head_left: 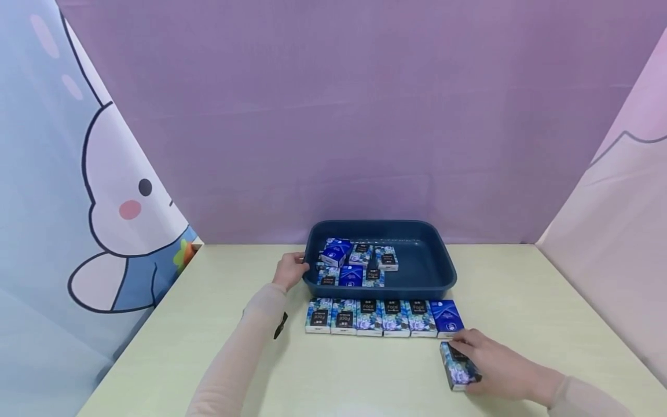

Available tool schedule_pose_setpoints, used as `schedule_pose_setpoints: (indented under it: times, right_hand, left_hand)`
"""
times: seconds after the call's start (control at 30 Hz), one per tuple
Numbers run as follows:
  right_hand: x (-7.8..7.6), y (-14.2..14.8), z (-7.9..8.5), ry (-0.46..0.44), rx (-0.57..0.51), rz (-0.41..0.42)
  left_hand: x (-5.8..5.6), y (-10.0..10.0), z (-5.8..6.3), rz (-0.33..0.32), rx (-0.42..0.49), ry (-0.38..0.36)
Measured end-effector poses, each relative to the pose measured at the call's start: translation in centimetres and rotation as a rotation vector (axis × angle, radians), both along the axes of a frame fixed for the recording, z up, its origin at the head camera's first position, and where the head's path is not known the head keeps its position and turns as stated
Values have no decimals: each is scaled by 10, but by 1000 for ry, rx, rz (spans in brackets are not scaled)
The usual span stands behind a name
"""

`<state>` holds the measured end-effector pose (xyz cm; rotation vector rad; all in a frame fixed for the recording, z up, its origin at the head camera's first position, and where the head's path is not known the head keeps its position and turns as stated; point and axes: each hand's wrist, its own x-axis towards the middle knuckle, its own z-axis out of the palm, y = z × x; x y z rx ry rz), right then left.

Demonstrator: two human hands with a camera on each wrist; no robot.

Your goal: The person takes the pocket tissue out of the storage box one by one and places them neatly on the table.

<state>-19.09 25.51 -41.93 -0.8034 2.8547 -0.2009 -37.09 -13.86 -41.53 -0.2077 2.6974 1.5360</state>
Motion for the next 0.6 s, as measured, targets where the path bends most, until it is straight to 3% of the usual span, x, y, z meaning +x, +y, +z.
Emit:
schedule_pose_setpoints:
  times: [0.6]
  right_hand:
    - [-8,2,-1,114,-21,30]
  left_hand:
    - [-1,-1,-2,-4,0,27]
